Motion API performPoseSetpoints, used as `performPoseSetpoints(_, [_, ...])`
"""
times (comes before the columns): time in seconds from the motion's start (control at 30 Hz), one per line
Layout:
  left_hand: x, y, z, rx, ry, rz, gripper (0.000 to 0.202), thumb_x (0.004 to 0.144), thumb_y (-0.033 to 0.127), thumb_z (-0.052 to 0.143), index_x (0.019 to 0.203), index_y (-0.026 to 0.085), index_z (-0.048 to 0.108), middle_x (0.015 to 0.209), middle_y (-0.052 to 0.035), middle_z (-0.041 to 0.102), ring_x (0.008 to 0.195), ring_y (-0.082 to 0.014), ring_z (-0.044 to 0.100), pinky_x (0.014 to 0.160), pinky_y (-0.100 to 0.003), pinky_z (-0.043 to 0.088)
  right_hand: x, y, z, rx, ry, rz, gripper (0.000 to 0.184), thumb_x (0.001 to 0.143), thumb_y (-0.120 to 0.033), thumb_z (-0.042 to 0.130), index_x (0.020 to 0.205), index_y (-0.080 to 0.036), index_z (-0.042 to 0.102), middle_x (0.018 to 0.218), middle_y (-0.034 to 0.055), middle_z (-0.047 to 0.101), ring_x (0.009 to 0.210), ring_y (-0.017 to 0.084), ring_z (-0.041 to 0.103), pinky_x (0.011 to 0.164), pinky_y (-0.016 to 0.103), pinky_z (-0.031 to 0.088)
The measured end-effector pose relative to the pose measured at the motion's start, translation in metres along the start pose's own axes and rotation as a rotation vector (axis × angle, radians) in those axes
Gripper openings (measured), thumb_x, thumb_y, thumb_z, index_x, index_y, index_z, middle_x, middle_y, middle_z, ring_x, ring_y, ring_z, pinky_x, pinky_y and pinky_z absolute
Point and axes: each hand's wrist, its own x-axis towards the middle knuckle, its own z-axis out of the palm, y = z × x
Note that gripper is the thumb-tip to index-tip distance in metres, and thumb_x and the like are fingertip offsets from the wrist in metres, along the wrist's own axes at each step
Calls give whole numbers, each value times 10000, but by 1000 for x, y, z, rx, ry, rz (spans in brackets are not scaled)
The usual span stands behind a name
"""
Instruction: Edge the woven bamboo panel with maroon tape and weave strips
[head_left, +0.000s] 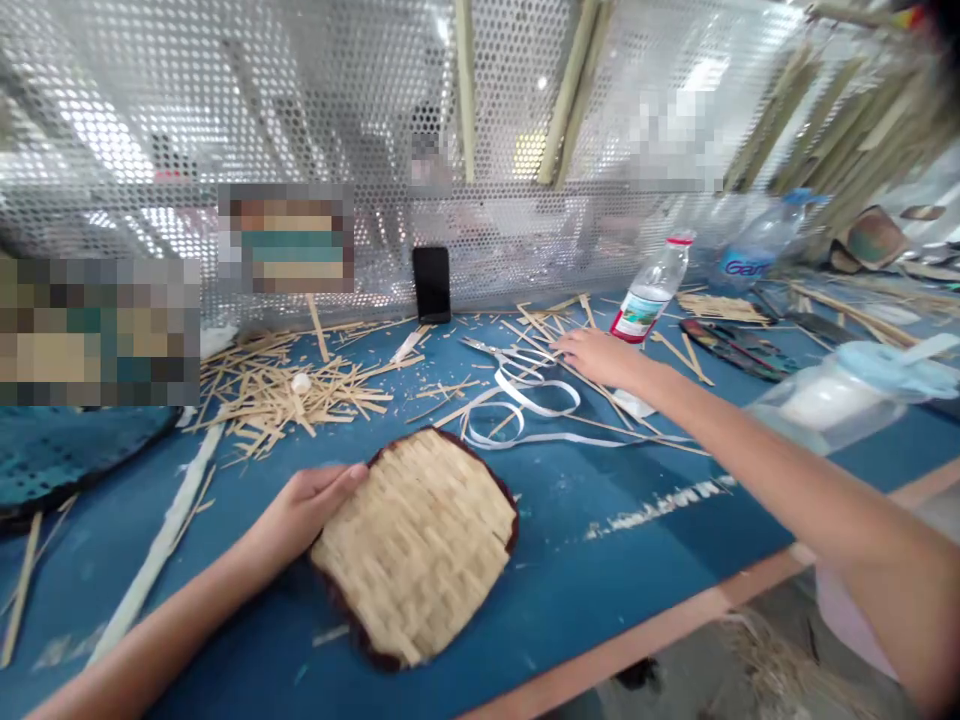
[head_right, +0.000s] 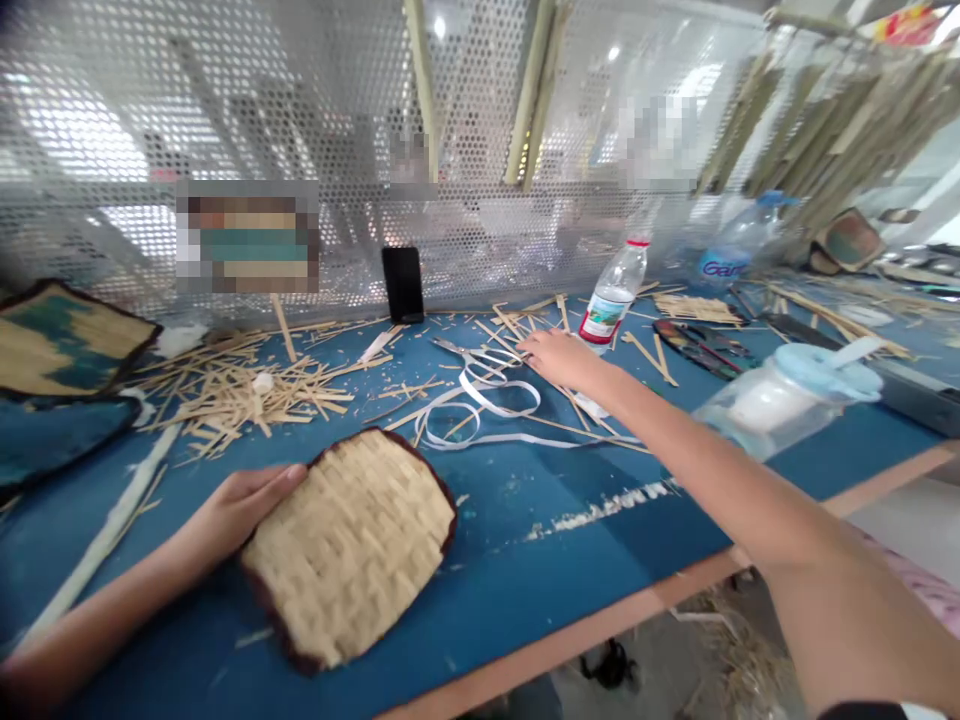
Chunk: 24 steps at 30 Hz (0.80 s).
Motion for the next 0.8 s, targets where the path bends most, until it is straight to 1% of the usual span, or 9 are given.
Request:
performPoseSetpoints(0.1, [10,-6,-9,55,89,2,541,744,698,642,616,172,651,542,-1,537,535,-174,509,445,-233,365,24,14,24,-105,-82,-47,290,931,-178,480,1098,-164,716,1166,128,716,1057,249,659,941,365,492])
performPoseSetpoints(0.17, [15,-10,-14,127,132,15,556,742,702,627,597,165,637,522,10,498,520,-154,471,443,-225,326,24,13,26,-123,-58,-37,272,936,-194,459,1025,-158,714,1104,138,724,1031,264,661,925,383,488])
performPoseSetpoints(0.27, [19,-12,-16,180,114,37,537,752,687,607,657,163,683,564,10,550,548,-151,480,468,-224,330,14,12,12,-152,25,25,299,952,-237,416,1004,-147,696,1084,182,713,1014,315,655,888,436,480])
performPoseSetpoints(0.37, [19,-10,-14,105,65,41,535,755,677,608,841,169,750,723,-13,680,645,-179,564,541,-236,407,9,16,-7,-139,161,90,314,962,-276,396,1059,-154,669,1064,182,709,987,314,653,856,425,483])
performPoseSetpoints(0.43, [18,-9,-13,56,43,29,554,737,690,617,864,166,750,759,-28,704,669,-192,586,569,-250,432,11,18,-14,-155,208,92,328,960,-281,388,1098,-152,656,1099,184,699,1021,317,644,894,439,475])
performPoseSetpoints(0.5, [18,-9,-13,29,47,26,550,721,695,626,835,168,735,732,-28,694,648,-189,578,563,-254,426,14,16,-13,-139,134,66,344,958,-296,387,1101,-151,664,1129,179,691,1038,318,641,931,461,474])
performPoseSetpoints(0.63, [18,-7,-21,43,102,92,509,757,673,602,797,173,693,708,-26,659,636,-185,561,556,-259,410,13,4,6,75,-207,-50,327,915,-373,501,1126,-210,691,1184,121,680,1123,281,631,992,412,497])
performPoseSetpoints(0.73, [10,6,-30,121,144,263,459,819,623,580,795,176,676,705,-18,624,652,-175,540,572,-257,400,4,0,19,143,-230,-52,381,869,-347,569,1210,-210,671,1263,136,646,1198,291,603,1048,422,471])
performPoseSetpoints(0.8, [-2,22,-37,133,194,417,399,849,569,588,842,183,688,741,-15,633,686,-175,548,613,-264,424,-3,2,20,173,-235,-8,396,863,-307,564,1228,-186,662,1260,151,653,1136,286,634,1005,411,494])
